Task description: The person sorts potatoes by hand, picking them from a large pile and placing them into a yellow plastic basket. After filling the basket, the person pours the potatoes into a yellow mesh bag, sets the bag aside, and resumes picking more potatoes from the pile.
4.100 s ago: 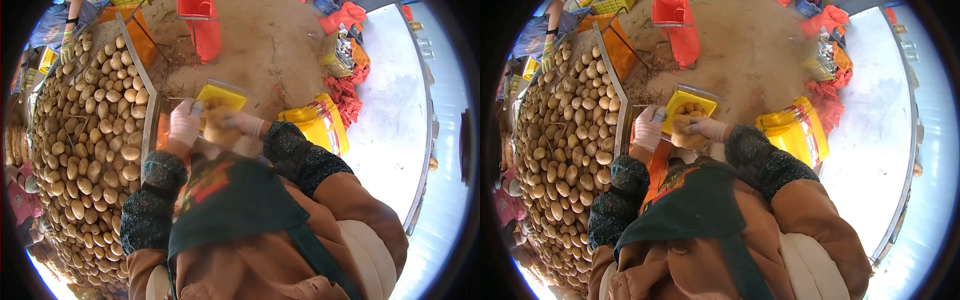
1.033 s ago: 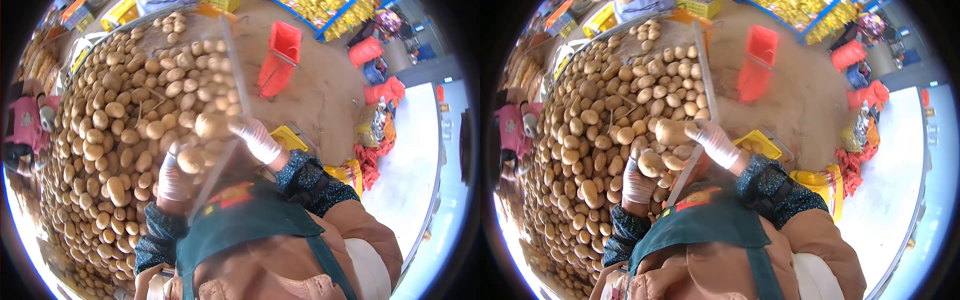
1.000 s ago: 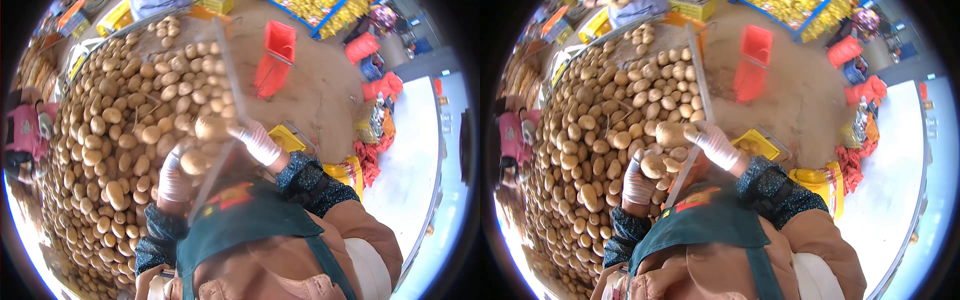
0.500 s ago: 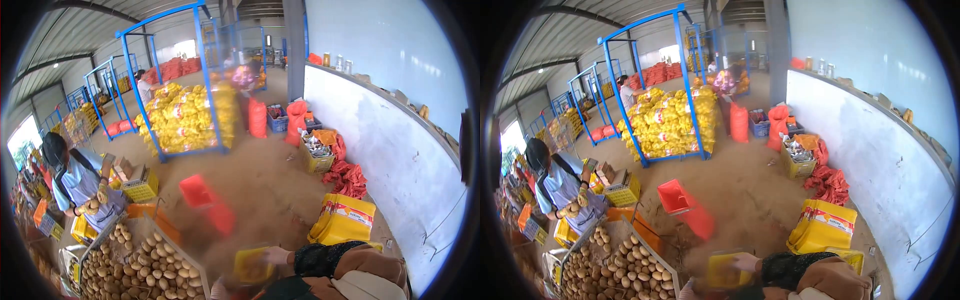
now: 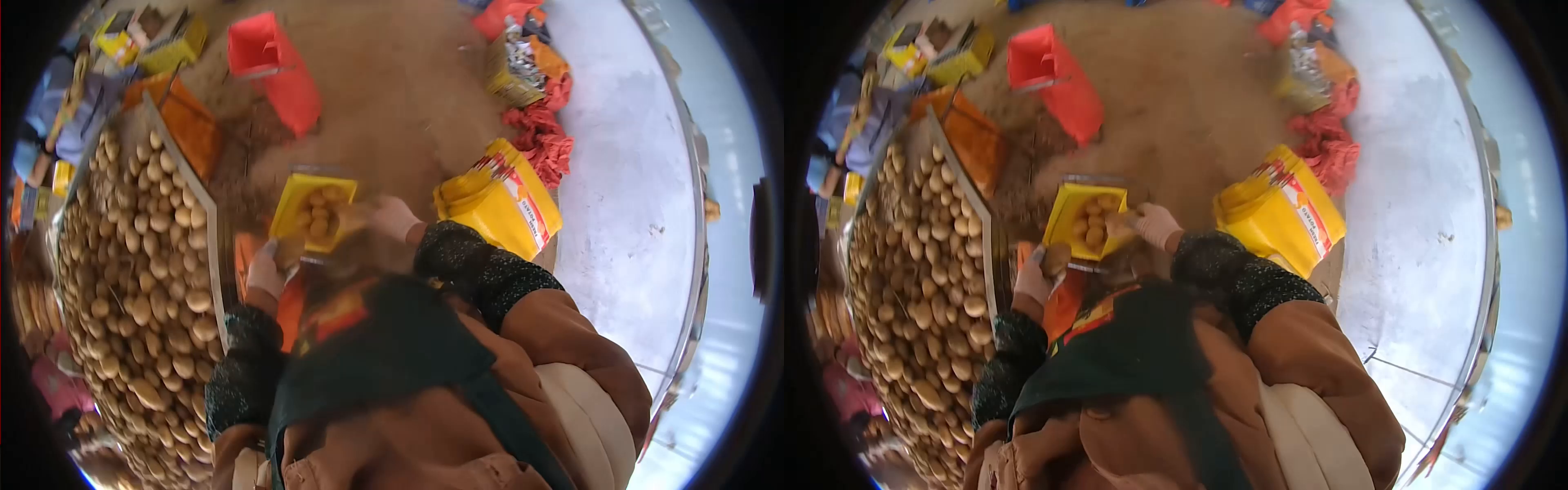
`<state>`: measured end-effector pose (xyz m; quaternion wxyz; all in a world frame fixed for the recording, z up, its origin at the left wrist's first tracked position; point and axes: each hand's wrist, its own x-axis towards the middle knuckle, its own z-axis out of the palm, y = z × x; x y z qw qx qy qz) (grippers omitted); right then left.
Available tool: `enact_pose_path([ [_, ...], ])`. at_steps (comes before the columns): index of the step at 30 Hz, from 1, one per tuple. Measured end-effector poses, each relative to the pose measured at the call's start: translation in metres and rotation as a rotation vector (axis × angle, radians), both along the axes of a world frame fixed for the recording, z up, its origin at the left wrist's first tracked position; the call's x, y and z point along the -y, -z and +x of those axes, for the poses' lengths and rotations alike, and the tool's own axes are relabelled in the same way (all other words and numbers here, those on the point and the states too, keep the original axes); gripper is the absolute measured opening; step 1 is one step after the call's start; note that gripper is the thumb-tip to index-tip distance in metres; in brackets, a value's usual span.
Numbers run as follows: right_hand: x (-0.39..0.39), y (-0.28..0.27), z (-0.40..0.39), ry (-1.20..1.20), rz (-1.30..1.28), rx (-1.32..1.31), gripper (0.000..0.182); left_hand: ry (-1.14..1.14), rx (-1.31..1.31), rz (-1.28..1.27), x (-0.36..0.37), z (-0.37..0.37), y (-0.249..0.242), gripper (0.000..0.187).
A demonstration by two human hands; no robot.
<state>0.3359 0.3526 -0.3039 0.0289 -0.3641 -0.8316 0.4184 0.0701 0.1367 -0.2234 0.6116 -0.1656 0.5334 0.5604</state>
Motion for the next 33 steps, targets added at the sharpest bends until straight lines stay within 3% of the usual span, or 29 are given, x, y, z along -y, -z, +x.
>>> enact_pose_path([
  [1,0.003,-0.002,-0.002,0.015,-0.052,0.030,0.045,-0.018,0.019,-0.077,-0.001,-0.002,0.008,0.039],
  [3,0.008,0.001,-0.004,0.024,-0.084,0.099,0.048,0.192,-0.265,-0.131,0.000,0.006,0.032,0.040],
  [5,0.013,-0.012,-0.014,0.114,-0.129,0.120,0.047,0.414,-0.712,-0.047,0.006,0.009,0.085,0.040],
  [7,0.023,-0.069,-0.036,0.301,-0.265,0.099,0.046,0.198,-0.536,-0.100,-0.010,0.016,0.078,0.041],
  [8,0.025,-0.060,-0.042,0.256,-0.251,0.067,0.046,-0.053,-0.284,-0.164,-0.025,0.023,0.045,0.042],
  [10,0.028,-0.035,-0.052,0.179,-0.219,0.001,0.045,-0.137,-0.192,-0.203,-0.041,0.020,0.015,0.043],
  [13,0.019,-0.031,-0.044,-0.429,0.380,0.063,0.039,0.103,-0.362,-0.191,-0.032,0.008,0.011,0.048],
  [15,0.015,-0.060,-0.033,-0.284,0.436,0.172,0.034,0.232,-0.539,-0.214,-0.021,0.005,0.024,0.051],
  [17,-0.002,-0.055,-0.018,-0.139,0.285,0.320,0.029,0.370,-0.833,-0.206,-0.018,-0.005,0.054,0.054],
  [18,-0.018,-0.025,-0.006,-0.066,0.101,0.412,0.026,0.445,-1.033,-0.188,-0.016,-0.012,0.074,0.055],
  [20,-0.034,-0.004,-0.009,0.427,-0.415,0.347,0.024,0.590,-1.305,-0.178,-0.026,-0.030,0.085,0.057],
  [22,-0.040,-0.003,-0.013,1.265,-1.052,-0.033,0.024,0.748,-1.431,-0.196,-0.053,-0.043,0.075,0.060],
  [24,-0.049,0.071,0.025,0.569,-0.520,-0.014,0.024,0.929,-1.461,-0.269,-0.072,-0.049,0.082,0.065],
  [26,-0.062,0.099,0.027,0.016,-0.103,-0.005,0.023,1.100,-1.462,-0.352,-0.088,-0.055,0.079,0.068],
  [27,-0.071,0.088,0.014,-0.189,0.051,0.001,0.022,1.177,-1.442,-0.396,-0.098,-0.054,0.072,0.070],
  [29,-0.086,0.066,-0.013,-0.031,-0.286,-0.037,0.018,1.287,-1.383,-0.456,-0.116,-0.055,0.067,0.073],
  [30,-0.092,0.058,-0.025,0.335,-0.778,-0.073,0.014,1.320,-1.343,-0.472,-0.122,-0.055,0.067,0.075],
  [32,-0.113,-0.001,-0.076,1.169,-1.331,0.216,0.010,1.348,-1.260,-0.508,-0.141,-0.058,0.079,0.072],
  [33,-0.125,0.018,-0.067,1.048,-1.405,0.267,0.013,1.358,-1.208,-0.522,-0.146,-0.060,0.095,0.068],
])
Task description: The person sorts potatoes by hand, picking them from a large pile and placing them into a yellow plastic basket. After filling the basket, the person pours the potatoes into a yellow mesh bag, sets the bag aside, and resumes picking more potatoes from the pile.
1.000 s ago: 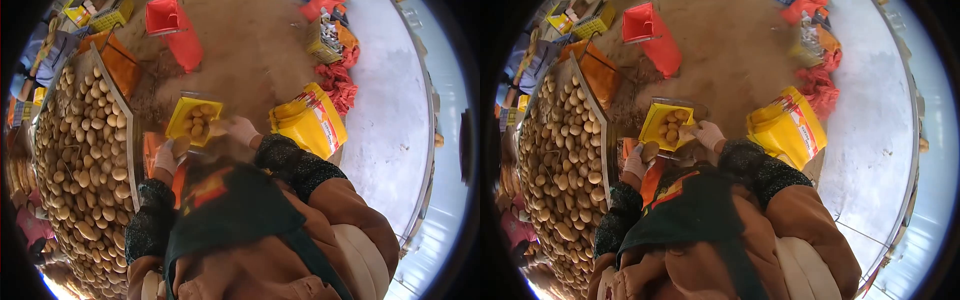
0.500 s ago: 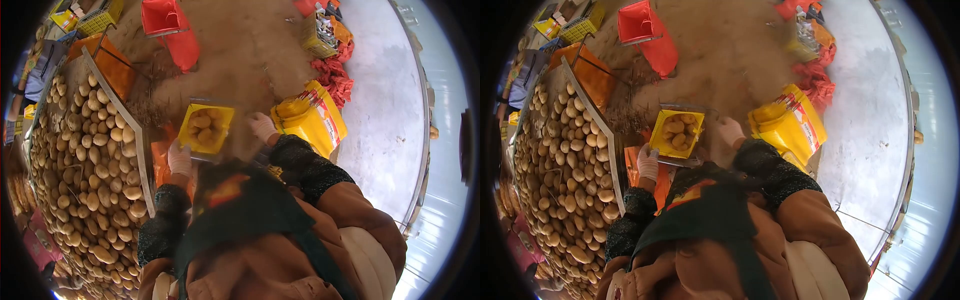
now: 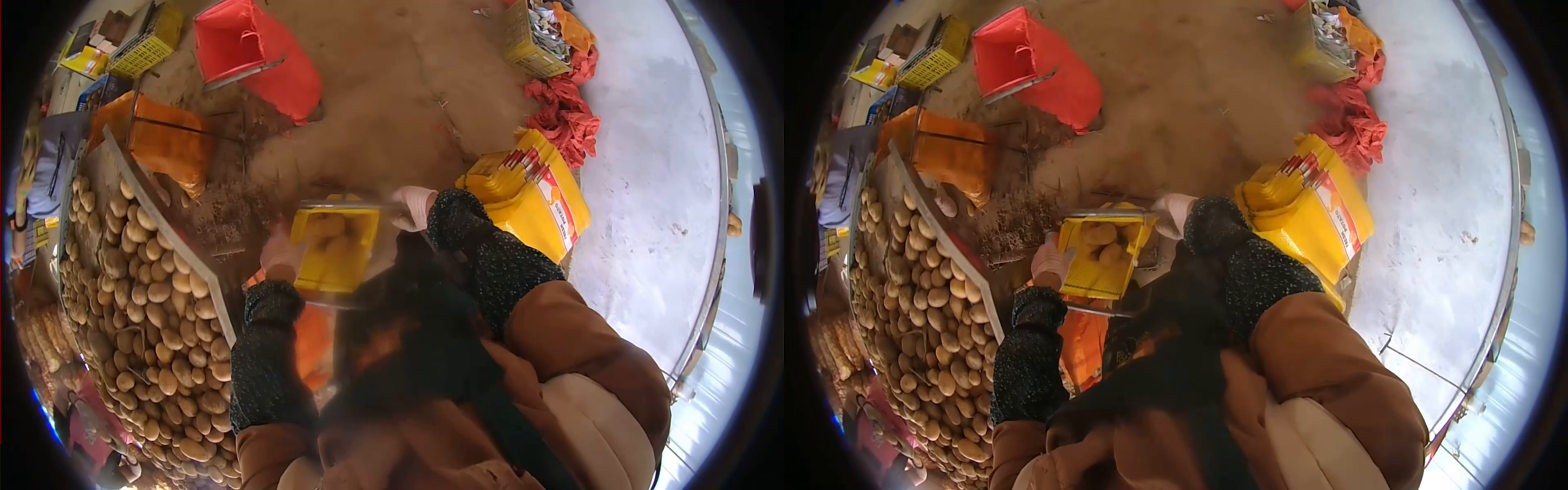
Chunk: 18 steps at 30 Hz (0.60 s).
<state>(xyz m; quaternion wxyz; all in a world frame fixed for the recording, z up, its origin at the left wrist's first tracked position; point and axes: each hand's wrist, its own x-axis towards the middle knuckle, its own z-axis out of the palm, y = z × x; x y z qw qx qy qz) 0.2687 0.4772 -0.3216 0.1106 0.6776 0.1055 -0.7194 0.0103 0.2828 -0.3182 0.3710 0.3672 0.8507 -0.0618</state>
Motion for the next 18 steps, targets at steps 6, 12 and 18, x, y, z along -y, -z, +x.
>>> enact_pose_path([
  [6,-0.002,0.094,0.032,-1.902,1.265,-0.299,0.017,0.089,0.116,-0.070,0.008,-0.012,0.061,0.050],
  [12,0.009,0.079,0.029,-0.846,1.641,0.161,0.020,0.129,0.151,0.092,0.031,-0.024,0.061,0.040],
  [18,-0.035,-0.058,0.020,-0.649,1.893,0.211,0.021,0.088,0.238,-0.019,0.051,-0.033,0.089,0.041],
])
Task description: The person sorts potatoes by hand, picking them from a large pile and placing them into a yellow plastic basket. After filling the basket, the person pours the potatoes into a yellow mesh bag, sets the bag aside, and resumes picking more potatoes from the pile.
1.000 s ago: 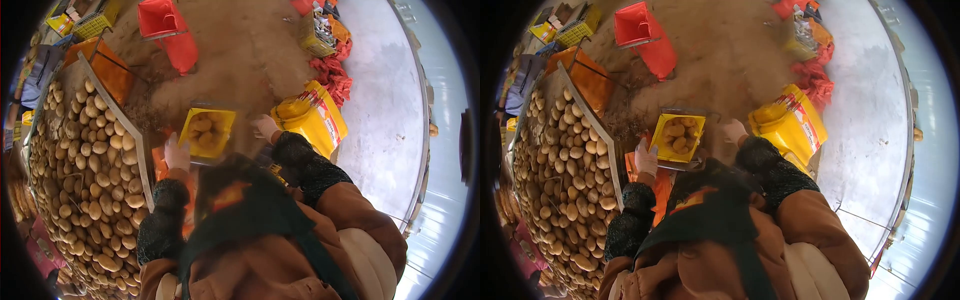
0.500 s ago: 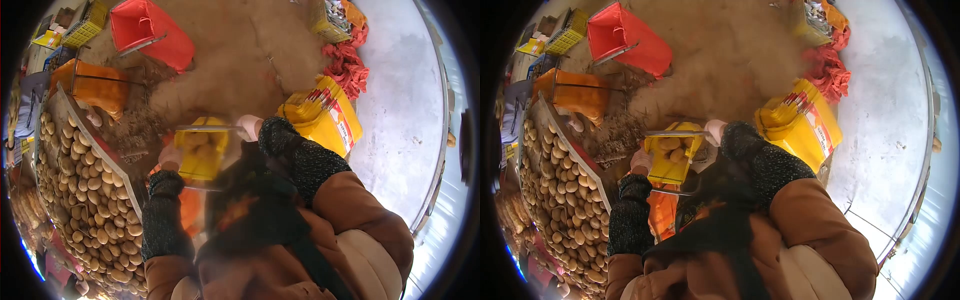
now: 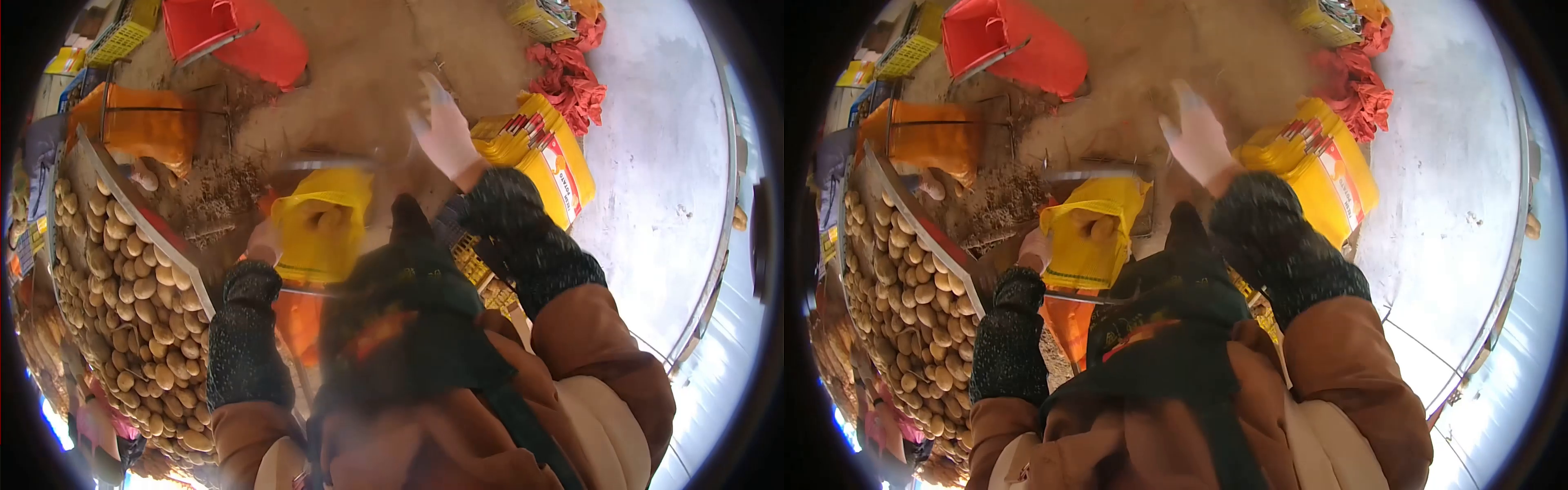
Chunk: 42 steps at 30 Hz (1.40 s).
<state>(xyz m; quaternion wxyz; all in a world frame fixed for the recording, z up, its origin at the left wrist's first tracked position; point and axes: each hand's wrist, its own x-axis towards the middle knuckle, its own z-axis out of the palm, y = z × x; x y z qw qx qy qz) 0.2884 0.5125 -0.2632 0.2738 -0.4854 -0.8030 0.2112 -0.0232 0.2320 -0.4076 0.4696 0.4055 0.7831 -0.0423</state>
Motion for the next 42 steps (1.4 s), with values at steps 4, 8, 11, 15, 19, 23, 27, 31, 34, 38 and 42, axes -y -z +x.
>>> enact_pose_path([
  [4,0.107,-0.021,0.048,-0.371,-0.139,0.084,0.021,-0.158,0.080,0.045,-0.008,0.001,-0.009,0.042],
  [8,0.232,0.042,0.059,-0.719,-0.504,-0.079,0.029,-0.084,0.053,-0.029,-0.006,0.003,-0.001,0.040],
  [11,0.270,0.074,0.036,-0.757,-0.619,-0.079,0.024,-0.226,0.113,-0.102,-0.006,-0.001,-0.011,0.037],
  [15,0.286,0.082,0.014,-0.523,-1.295,0.031,0.021,-0.040,0.050,-0.065,0.012,-0.010,0.024,0.035],
  [19,0.304,0.100,0.016,-0.325,-1.719,-0.230,0.027,0.082,0.073,-0.066,0.013,-0.001,0.017,0.033],
  [23,0.320,0.055,0.011,0.035,-2.216,-0.503,0.030,0.432,0.088,-0.085,-0.017,0.027,-0.034,0.026],
  [27,0.292,0.063,0.038,0.088,-2.016,-0.412,0.037,0.408,0.112,-0.051,0.001,0.043,-0.009,0.033],
  [31,0.209,0.051,0.057,0.265,-0.885,0.324,0.062,-0.046,0.408,-0.075,0.034,0.031,0.051,0.041],
  [34,0.237,0.135,0.064,0.134,-1.023,0.164,0.062,-0.311,0.581,-0.039,0.069,0.022,0.127,0.037],
  [38,0.276,0.180,0.028,-0.672,-0.987,0.319,0.051,-0.696,1.114,0.071,0.044,0.038,0.057,0.027],
  [42,0.280,0.211,0.030,-0.895,-0.852,0.460,0.040,-0.136,0.296,0.099,0.048,0.064,0.060,0.023],
])
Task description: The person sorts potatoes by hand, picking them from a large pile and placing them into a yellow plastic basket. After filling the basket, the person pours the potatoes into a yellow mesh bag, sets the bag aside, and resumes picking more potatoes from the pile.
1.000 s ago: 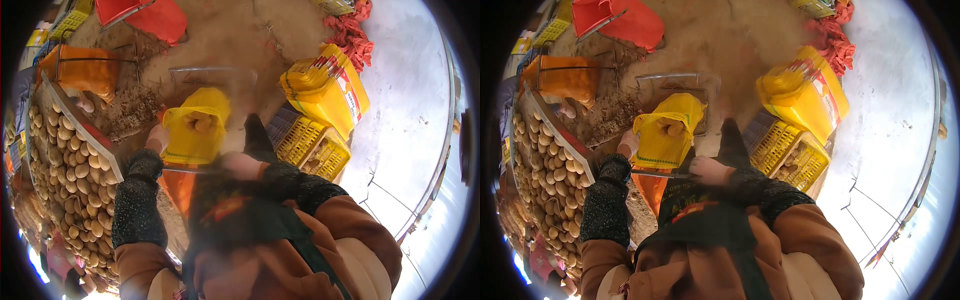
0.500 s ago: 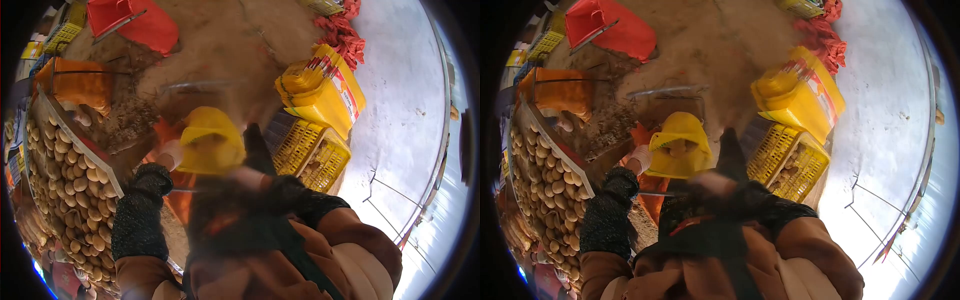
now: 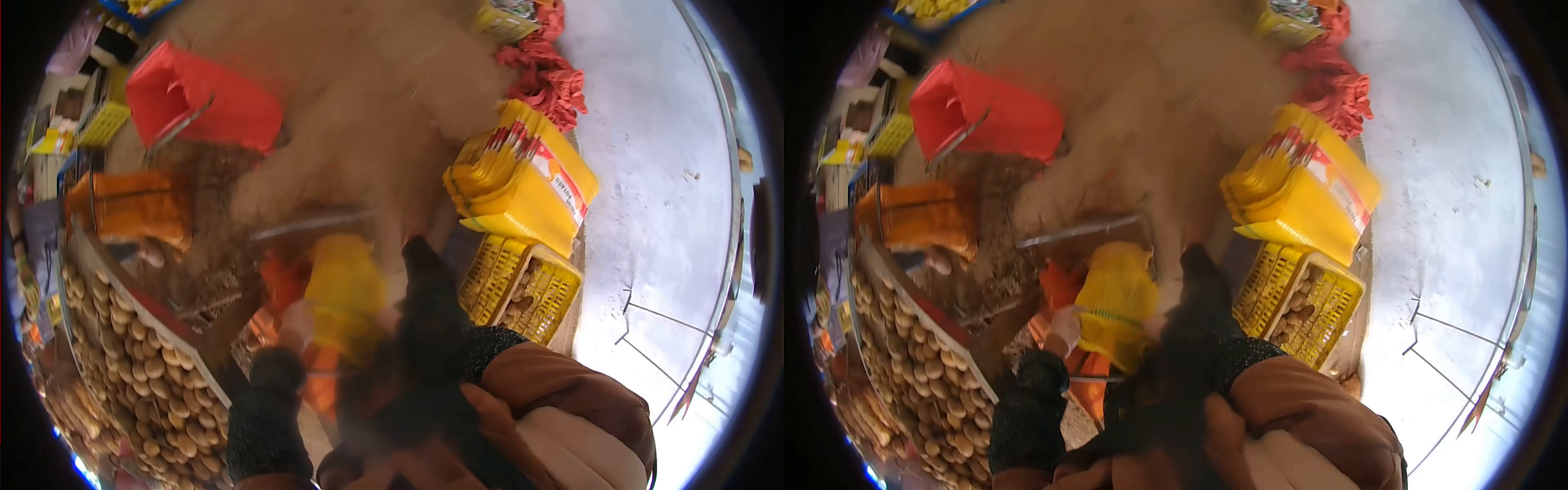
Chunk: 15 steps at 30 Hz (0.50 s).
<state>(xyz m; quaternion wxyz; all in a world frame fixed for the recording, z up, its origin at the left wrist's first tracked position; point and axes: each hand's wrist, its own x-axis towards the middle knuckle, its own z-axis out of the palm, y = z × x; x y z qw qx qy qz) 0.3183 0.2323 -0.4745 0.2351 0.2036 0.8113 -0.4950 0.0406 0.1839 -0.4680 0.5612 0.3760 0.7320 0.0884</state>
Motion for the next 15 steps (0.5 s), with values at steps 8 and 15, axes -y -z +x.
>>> enact_pose_path([
  [8,-0.059,0.043,0.083,-0.146,0.252,-0.021,0.025,0.314,-0.380,0.130,-0.047,0.055,-0.089,0.018],
  [15,-0.222,-0.139,0.153,0.014,0.150,-0.136,0.016,-0.635,0.094,0.198,-0.014,0.123,-0.098,0.019],
])
